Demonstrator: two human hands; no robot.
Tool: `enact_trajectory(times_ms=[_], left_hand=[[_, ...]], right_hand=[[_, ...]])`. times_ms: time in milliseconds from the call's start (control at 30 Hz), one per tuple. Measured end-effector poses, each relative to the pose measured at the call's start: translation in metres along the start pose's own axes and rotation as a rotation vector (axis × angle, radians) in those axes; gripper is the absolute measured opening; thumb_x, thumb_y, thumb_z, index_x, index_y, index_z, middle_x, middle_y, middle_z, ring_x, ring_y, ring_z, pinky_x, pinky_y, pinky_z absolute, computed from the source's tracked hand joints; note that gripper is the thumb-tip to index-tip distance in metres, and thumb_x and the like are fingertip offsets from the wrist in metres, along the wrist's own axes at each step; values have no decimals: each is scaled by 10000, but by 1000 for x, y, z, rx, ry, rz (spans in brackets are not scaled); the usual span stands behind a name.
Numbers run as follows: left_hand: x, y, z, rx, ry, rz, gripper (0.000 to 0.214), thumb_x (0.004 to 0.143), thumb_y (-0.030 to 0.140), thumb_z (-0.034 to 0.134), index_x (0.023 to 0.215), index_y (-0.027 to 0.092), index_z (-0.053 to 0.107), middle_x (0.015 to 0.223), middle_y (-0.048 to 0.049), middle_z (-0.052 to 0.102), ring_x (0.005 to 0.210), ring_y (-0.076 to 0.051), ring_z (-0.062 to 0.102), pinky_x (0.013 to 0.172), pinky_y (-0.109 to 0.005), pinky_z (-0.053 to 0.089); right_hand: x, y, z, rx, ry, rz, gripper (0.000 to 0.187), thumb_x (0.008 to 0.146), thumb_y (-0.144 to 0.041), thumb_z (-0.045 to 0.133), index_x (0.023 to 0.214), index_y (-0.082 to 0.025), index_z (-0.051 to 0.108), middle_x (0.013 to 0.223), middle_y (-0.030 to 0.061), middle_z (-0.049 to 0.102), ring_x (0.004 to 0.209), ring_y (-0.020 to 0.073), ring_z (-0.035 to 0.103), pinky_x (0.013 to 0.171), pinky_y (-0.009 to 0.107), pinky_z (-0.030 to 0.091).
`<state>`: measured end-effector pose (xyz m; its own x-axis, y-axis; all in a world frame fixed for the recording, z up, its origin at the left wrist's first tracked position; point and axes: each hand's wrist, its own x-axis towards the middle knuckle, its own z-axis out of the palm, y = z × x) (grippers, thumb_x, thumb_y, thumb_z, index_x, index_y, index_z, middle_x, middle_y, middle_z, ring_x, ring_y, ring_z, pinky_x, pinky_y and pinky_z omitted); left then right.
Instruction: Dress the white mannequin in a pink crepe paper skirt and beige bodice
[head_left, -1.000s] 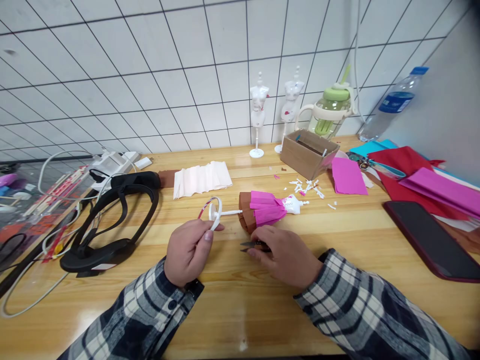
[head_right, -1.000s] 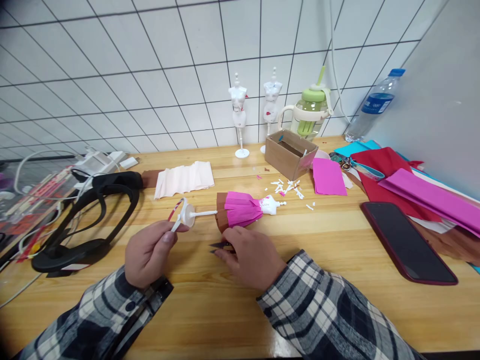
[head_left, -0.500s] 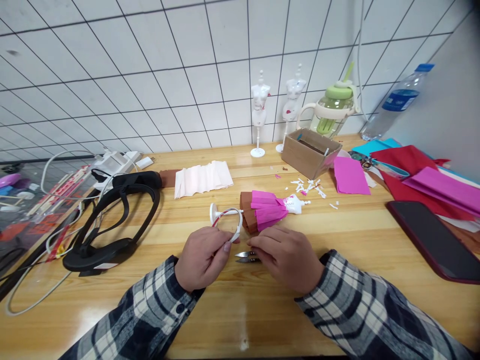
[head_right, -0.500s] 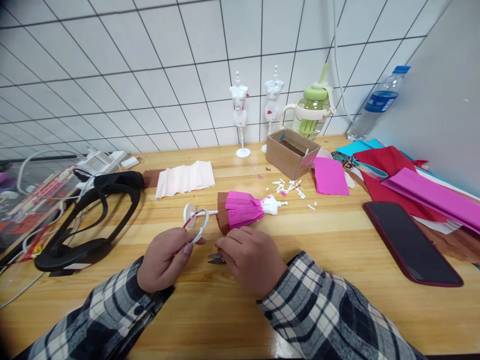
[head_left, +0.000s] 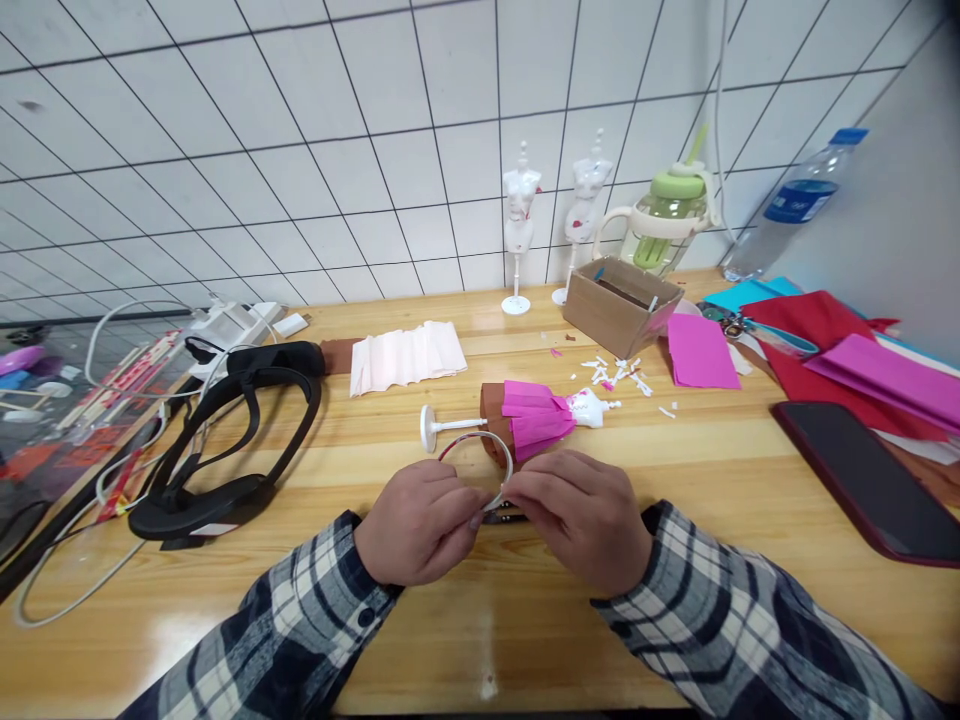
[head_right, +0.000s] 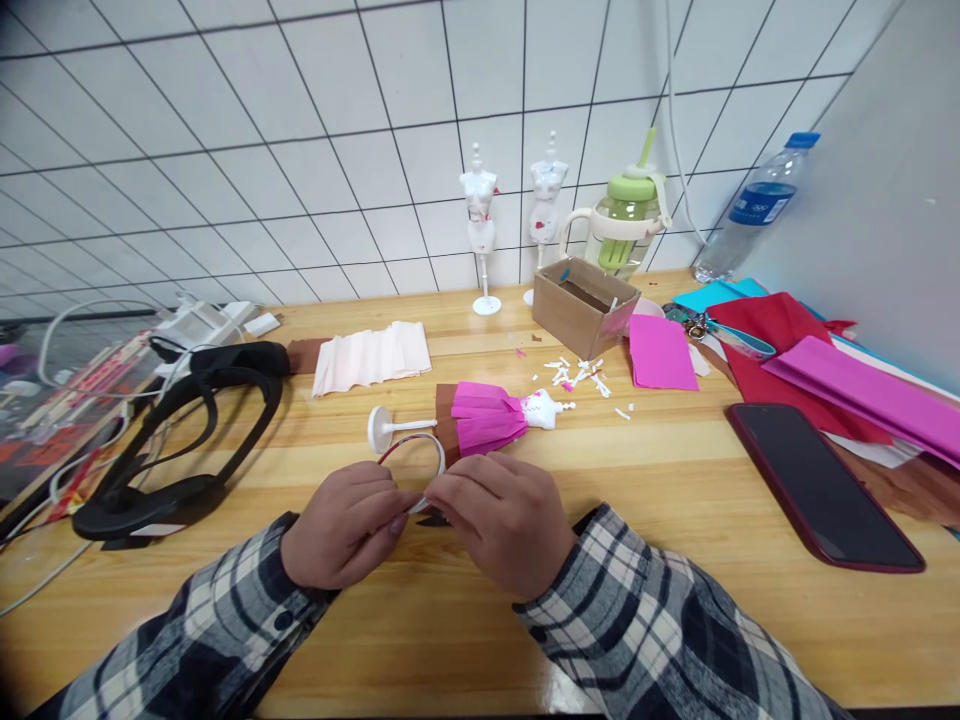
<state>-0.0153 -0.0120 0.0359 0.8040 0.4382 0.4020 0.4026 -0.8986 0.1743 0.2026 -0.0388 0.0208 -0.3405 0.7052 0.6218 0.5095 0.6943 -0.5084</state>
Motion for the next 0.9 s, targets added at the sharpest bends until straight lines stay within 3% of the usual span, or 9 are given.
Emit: enact_trajectory(times_ms=[100,233,367,500,567,633,733,833,900], left_hand=[[-5,-7,-9,80,66,-99,210,862,153,430,930,165,628,625,-23,595,586,-163,530,575,-302,396],[-15,-31,-25,280,194,-513,280,932,223,381,843,161,640,754,-69,628,724,-203,575,678,-337,436],[-26,-63,-21,661,11,-775,326,928,324,413,851,168,689,1014,-143,619,981,-312,543,850,-451,404],[-35,-78,-11,640,-219,-870,364,929,379,411,892,162,701,872,-133,636,878,-302,570,799,-419,410],[-32,-71,-15,680,-169,-874,348,907,420,462,986,160,680,933,-144,642,912,-326,565,794,-428,406],[-24,-55,-23,757,1,-866,361,881,448,518,1040,151,649,1034,-168,626,987,-359,540,812,-451,395],[-8,-24,-27,434,150,-727,271,917,400,499,842,173,627,881,-93,648,866,-258,573,786,-385,421],[2,5,-10,-256,-8,-584,323,948,354,465,733,175,628,681,-19,630,651,-149,573,622,-256,441],[5,17,10,-425,-37,-588,310,948,339,476,780,174,678,671,-15,643,642,-141,580,601,-239,439]], right_hand=[[3,0,-2,157,65,174,104,916,-203,555,888,-217,654,806,23,670,685,133,589,614,262,477],[5,4,-1,235,54,291,50,879,-211,595,855,-214,639,752,2,616,586,113,500,533,244,424],[4,6,4,243,12,260,46,863,-187,617,858,-215,653,780,5,644,626,119,515,581,248,433],[3,7,4,248,33,252,39,871,-189,617,871,-212,648,779,3,638,683,126,550,626,247,445],[3,8,3,244,53,281,61,875,-220,621,930,-218,646,779,-3,627,637,117,526,592,243,435],[4,9,3,234,68,312,97,874,-242,624,967,-226,646,784,-4,624,594,113,494,561,244,423],[4,11,4,176,99,328,46,868,-239,616,892,-220,650,766,3,628,611,127,504,582,259,432],[4,11,7,92,125,327,55,862,-223,602,819,-210,633,717,0,610,638,136,526,610,267,436],[2,10,11,52,112,321,67,854,-211,597,790,-206,617,699,-4,595,646,136,537,611,266,430]])
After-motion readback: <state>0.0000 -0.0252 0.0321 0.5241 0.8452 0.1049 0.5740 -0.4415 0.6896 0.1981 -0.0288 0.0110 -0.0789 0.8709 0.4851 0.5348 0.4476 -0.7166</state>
